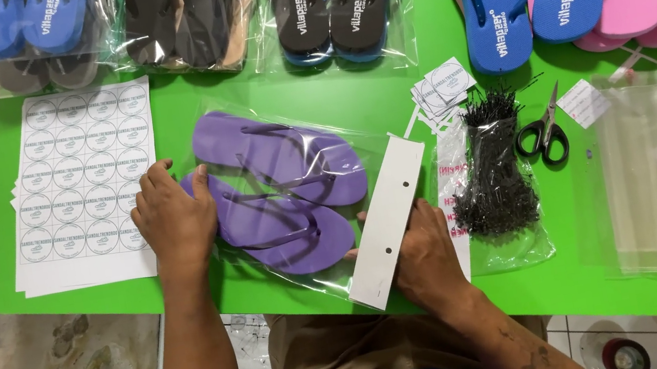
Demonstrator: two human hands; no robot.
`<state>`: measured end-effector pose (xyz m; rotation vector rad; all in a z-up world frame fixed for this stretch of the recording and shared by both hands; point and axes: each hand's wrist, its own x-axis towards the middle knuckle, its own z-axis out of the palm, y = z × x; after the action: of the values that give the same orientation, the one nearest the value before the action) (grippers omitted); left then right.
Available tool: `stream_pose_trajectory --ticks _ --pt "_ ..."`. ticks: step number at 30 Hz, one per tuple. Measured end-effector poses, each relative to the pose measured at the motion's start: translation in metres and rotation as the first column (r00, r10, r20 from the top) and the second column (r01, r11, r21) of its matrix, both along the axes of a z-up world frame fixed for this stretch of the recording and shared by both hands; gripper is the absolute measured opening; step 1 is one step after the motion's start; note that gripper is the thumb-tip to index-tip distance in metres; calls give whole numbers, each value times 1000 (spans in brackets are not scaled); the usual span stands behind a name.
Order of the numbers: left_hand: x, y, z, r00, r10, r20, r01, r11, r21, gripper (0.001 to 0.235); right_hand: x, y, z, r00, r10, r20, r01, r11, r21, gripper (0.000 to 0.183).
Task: Aligning a pair of flip-flops and inserting them into a plastic packaging bag with a header card.
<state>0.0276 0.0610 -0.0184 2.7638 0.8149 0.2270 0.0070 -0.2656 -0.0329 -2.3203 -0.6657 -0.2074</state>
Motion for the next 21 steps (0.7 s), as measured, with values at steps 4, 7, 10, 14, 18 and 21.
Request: stream_pose_trajectory --ticks 4,7,10,14,18,21 --pt "4 29 -14 996 57 -72 -66 989 -134 40 -1 -1 -3 1000 -19 11 19 1000 -4 53" --pt "2 54 -26 997 25 74 2 936 -352 35 0 -3 -3 999 12 -51 -11 999 36 49" --pt "0 58 -20 973 39 227 96 828 -553 19 1 -4 -4 999 13 -48 -11 998 55 51" --pt "-1 63 -27 945 156 289 88 728 -680 10 2 -4 -2 997 43 -63 -40 998 46 48" --pt "-6 69 -34 976 70 204 -39 987 -153 12 5 -5 3 993 93 -79 -93 996 9 32" --pt "-6 15 7 932 -100 347 117 993 -27 24 6 -6 5 993 102 -67 -102 995 -1 27"
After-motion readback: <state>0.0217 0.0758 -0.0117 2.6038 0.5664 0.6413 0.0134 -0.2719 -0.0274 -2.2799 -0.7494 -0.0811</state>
